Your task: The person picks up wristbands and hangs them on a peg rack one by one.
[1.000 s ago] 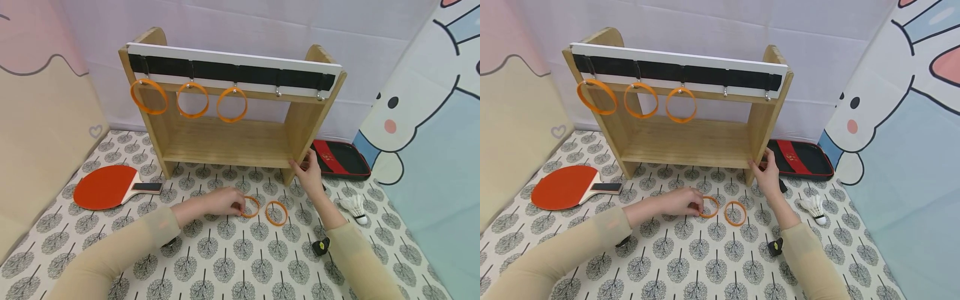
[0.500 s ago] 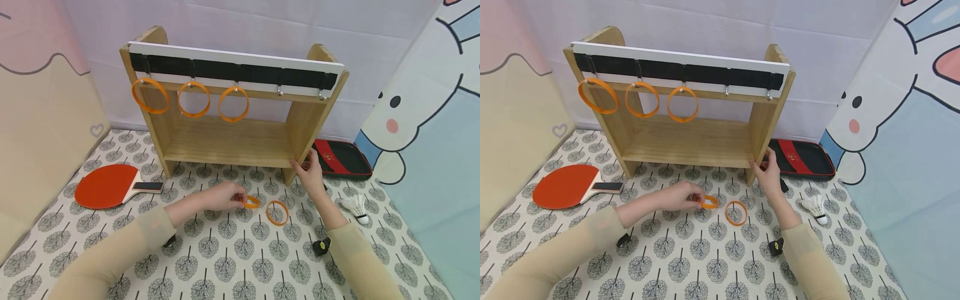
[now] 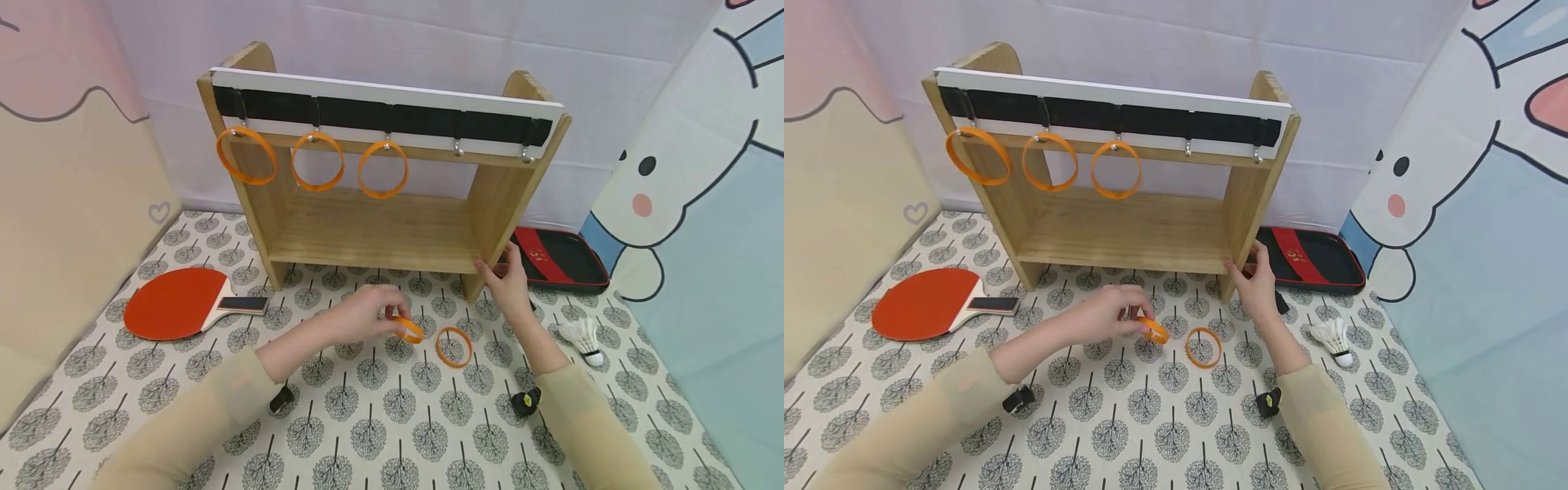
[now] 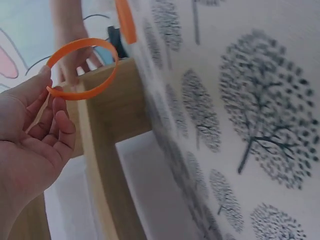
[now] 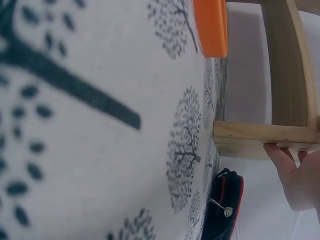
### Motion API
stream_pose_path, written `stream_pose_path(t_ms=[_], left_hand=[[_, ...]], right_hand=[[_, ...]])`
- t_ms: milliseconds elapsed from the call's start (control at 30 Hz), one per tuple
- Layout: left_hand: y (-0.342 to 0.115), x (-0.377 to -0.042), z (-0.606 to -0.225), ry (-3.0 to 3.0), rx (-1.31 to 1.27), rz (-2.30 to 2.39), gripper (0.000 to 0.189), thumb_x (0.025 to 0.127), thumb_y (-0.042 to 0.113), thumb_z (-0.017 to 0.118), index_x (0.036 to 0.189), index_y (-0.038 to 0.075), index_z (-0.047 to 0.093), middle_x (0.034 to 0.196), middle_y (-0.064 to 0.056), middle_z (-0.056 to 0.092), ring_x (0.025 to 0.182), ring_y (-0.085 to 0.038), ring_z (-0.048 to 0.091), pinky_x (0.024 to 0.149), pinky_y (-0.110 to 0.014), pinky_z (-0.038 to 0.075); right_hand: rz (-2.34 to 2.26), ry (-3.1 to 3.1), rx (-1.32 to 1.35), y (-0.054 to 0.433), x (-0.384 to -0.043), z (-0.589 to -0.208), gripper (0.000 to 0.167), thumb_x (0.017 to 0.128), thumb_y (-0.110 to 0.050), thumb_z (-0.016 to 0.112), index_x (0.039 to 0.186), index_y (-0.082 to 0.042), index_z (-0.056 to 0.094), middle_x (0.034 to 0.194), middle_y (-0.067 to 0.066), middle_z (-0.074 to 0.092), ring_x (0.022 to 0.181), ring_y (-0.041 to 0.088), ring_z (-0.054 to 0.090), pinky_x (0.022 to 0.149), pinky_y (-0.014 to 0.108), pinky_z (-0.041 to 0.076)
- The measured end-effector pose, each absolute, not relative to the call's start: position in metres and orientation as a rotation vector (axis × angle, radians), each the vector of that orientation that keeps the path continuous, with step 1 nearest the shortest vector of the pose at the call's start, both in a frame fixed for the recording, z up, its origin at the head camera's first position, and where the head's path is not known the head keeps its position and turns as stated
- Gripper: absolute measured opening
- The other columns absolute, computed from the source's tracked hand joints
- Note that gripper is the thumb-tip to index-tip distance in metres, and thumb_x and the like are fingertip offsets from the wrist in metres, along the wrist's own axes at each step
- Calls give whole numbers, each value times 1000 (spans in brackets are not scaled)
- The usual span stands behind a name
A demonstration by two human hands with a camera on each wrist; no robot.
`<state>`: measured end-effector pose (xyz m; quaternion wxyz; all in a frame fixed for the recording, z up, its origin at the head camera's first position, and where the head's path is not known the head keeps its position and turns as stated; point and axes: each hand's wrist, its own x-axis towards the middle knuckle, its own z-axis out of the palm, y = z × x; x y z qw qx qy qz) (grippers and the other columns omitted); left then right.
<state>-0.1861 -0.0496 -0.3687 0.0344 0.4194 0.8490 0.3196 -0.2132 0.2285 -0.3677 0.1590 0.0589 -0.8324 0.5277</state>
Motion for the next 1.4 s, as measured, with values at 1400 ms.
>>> stream_pose_path(t_ms=[1400], left_hand=[[-23, -173, -243, 2129, 793, 2434, 17, 85, 10, 69, 100, 3, 64, 91, -10, 66, 78, -31, 60, 70, -34, 56]], right_hand=[[1492, -2401, 160, 228, -213, -369, 55, 92, -8, 59, 140, -6, 32, 133, 20, 47, 87, 8, 55, 67, 8, 46]])
